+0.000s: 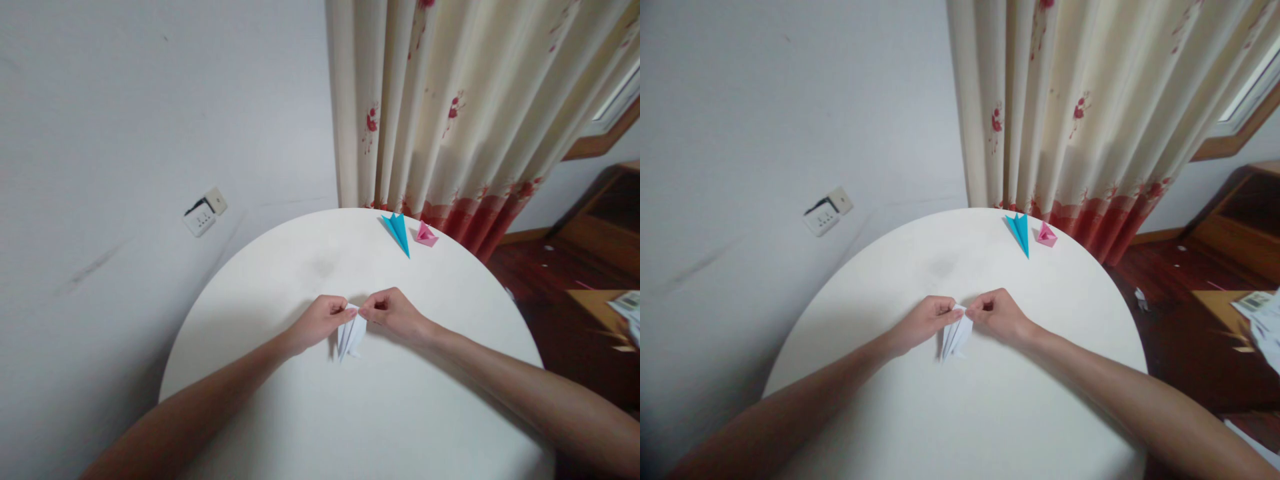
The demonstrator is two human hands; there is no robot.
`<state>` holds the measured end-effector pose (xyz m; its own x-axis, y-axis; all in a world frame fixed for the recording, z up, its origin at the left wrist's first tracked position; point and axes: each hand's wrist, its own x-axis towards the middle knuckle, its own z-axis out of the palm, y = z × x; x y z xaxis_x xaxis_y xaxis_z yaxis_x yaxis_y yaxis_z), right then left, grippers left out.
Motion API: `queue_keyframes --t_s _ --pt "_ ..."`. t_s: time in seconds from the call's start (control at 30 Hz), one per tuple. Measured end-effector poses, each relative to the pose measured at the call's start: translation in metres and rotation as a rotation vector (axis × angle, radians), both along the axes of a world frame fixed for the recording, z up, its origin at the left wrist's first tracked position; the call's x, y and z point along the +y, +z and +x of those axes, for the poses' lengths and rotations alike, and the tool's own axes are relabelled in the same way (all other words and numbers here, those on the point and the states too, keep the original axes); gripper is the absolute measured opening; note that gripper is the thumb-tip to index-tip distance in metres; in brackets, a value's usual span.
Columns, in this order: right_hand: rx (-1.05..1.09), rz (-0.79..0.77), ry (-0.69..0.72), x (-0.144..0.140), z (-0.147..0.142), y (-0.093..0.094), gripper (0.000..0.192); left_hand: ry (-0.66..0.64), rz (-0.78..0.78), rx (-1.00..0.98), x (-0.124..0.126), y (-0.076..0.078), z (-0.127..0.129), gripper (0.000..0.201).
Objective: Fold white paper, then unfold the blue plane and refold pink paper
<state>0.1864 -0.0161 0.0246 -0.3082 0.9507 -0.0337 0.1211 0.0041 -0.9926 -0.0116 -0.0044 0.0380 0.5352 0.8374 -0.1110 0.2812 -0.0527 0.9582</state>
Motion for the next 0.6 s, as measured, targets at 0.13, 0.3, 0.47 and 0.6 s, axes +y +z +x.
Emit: queue_keyframes --t_s 0.13,0.3,0.47,0.6 --pt "0.059 0.021 -0.143 0.003 0.0 0.003 0.034 -0.009 -0.04 -0.026 0.005 -0.005 -0.003 0.039" --pt "0.028 0.088 -0.016 0.005 0.002 0.005 0.03 -0.013 0.013 0.098 0.009 -0.01 -0.012 0.03" --pt "-0.049 0.143 0.061 0.005 0.005 0.003 0.029 -0.149 0.095 0.233 0.008 0.002 -0.018 0.03" --pt "0.159 0.03 -0.166 0.01 0.008 0.001 0.032 0.248 0.481 0.106 0.015 0.018 -0.022 0.025"
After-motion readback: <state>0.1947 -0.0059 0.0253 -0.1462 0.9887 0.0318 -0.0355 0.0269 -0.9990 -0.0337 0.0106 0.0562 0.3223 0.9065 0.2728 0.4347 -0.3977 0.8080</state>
